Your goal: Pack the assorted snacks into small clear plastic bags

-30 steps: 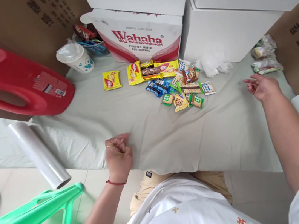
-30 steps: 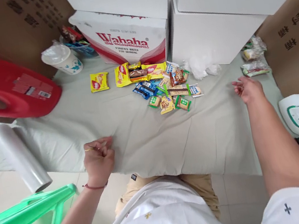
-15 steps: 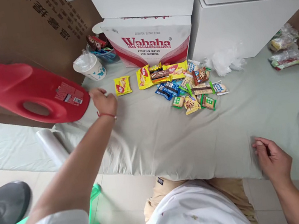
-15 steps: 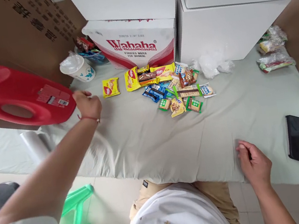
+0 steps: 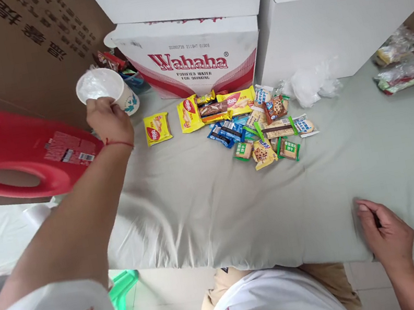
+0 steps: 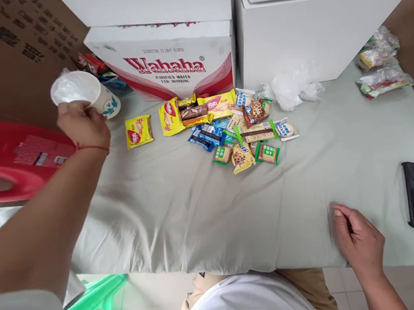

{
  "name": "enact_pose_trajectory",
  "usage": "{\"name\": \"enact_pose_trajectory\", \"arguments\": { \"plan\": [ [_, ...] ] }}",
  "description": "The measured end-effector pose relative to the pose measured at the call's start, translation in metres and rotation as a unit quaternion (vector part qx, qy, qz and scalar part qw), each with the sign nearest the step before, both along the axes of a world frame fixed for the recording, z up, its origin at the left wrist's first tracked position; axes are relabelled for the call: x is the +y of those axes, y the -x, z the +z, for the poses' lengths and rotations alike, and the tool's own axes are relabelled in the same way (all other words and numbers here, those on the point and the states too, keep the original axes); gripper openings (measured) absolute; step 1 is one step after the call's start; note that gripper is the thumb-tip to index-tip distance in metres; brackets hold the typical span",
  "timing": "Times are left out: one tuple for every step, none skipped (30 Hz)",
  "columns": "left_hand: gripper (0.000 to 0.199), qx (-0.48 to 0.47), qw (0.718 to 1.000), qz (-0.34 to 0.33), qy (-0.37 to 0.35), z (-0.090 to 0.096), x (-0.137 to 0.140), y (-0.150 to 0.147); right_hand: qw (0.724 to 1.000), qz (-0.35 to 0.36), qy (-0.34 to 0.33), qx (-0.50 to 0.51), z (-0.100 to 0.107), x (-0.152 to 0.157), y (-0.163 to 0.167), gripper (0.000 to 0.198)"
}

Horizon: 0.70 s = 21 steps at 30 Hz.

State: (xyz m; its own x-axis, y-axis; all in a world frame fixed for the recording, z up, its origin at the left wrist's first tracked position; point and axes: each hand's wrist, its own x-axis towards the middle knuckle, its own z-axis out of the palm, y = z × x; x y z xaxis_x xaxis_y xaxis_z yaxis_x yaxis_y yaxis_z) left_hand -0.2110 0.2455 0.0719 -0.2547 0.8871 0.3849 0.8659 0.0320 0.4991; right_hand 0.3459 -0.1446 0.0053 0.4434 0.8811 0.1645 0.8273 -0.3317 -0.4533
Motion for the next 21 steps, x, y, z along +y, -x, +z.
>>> {"name": "enact_pose_trajectory", "arguments": {
  "plan": [
    [0.011, 0.010, 1.000, 0.011, -0.008, 0.004, -0.020, -0.009, 1.000, -0.009, 0.003, 0.023, 0.000, 0.000, 0.000, 0.045],
    [0.015, 0.023, 1.000, 0.012, -0.013, 0.009, -0.044, -0.020, 0.998, -0.024, 0.002, 0.052, 0.001, 0.001, 0.001, 0.045],
    [0.016, 0.056, 0.998, -0.004, -0.013, 0.013, -0.071, -0.032, 0.996, -0.042, -0.006, 0.083, 0.003, 0.003, 0.003, 0.044],
    [0.016, 0.088, 0.994, -0.060, -0.005, 0.016, -0.101, -0.046, 0.992, -0.053, -0.019, 0.110, 0.007, 0.006, 0.007, 0.042],
    [0.016, 0.110, 0.986, -0.125, -0.005, 0.019, -0.130, -0.060, 0.990, -0.051, -0.040, 0.129, 0.014, 0.010, 0.012, 0.038],
    [0.017, 0.118, 0.974, -0.195, -0.004, 0.020, -0.160, -0.075, 0.988, -0.028, -0.064, 0.139, 0.024, 0.015, 0.019, 0.033],
    [0.019, 0.115, 0.961, -0.251, -0.006, 0.020, -0.187, -0.090, 0.986, 0.015, -0.092, 0.139, 0.036, 0.022, 0.028, 0.026],
    [0.019, 0.108, 0.950, -0.294, -0.004, 0.018, -0.211, -0.104, 0.981, 0.079, -0.118, 0.136, 0.050, 0.030, 0.039, 0.019],
    [0.021, 0.099, 0.940, -0.327, -0.002, 0.016, -0.232, -0.116, 0.969, 0.153, -0.140, 0.131, 0.065, 0.040, 0.051, 0.016],
    [0.021, 0.089, 0.929, -0.359, 0.004, 0.013, -0.248, -0.128, 0.952, 0.226, -0.163, 0.126, 0.080, 0.051, 0.065, 0.019],
    [0.022, 0.077, 0.918, -0.389, 0.006, 0.010, -0.261, -0.137, 0.932, 0.296, -0.173, 0.121, 0.095, 0.062, 0.079, 0.025],
    [0.025, 0.068, 0.906, -0.418, 0.005, 0.008, -0.271, -0.145, 0.910, 0.357, -0.177, 0.112, 0.107, 0.075, 0.094, 0.030],
    [0.026, 0.058, 0.895, -0.442, 0.006, 0.005, -0.278, -0.152, 0.888, 0.416, -0.166, 0.104, 0.117, 0.087, 0.110, 0.031],
    [0.027, 0.047, 0.886, -0.461, 0.006, 0.003, -0.283, -0.157, 0.871, 0.463, -0.139, 0.087, 0.124, 0.100, 0.124, 0.030],
    [0.028, 0.036, 0.880, -0.474, 0.005, 0.001, -0.286, -0.161, 0.857, 0.503, -0.098, 0.058, 0.129, 0.112, 0.138, 0.028],
    [0.029, 0.024, 0.878, -0.479, 0.002, -0.001, -0.288, -0.163, 0.848, 0.529, -0.039, 0.020, 0.131, 0.124, 0.151, 0.029],
    [0.029, 0.014, 0.878, -0.478, -0.002, -0.002, -0.289, -0.165, 0.843, 0.537, 0.032, -0.022, 0.131, 0.135, 0.162, 0.032],
    [0.030, 0.006, 0.882, -0.471, -0.009, -0.004, -0.290, -0.167, 0.839, 0.531, 0.101, -0.064, 0.131, 0.145, 0.171, 0.036],
    [0.030, 0.002, 0.888, -0.460, -0.016, -0.005, -0.290, -0.167, 0.832, 0.521, 0.163, -0.098, 0.130, 0.153, 0.179, 0.039],
    [0.031, -0.002, 0.894, -0.447, -0.023, -0.006, -0.291, -0.168, 0.823, 0.512, 0.212, -0.124, 0.129, 0.160, 0.185, 0.041],
    [0.031, -0.006, 0.899, -0.436, -0.030, -0.008, -0.292, -0.168, 0.813, 0.509, 0.246, -0.139, 0.128, 0.166, 0.190, 0.041]
  ]
}}
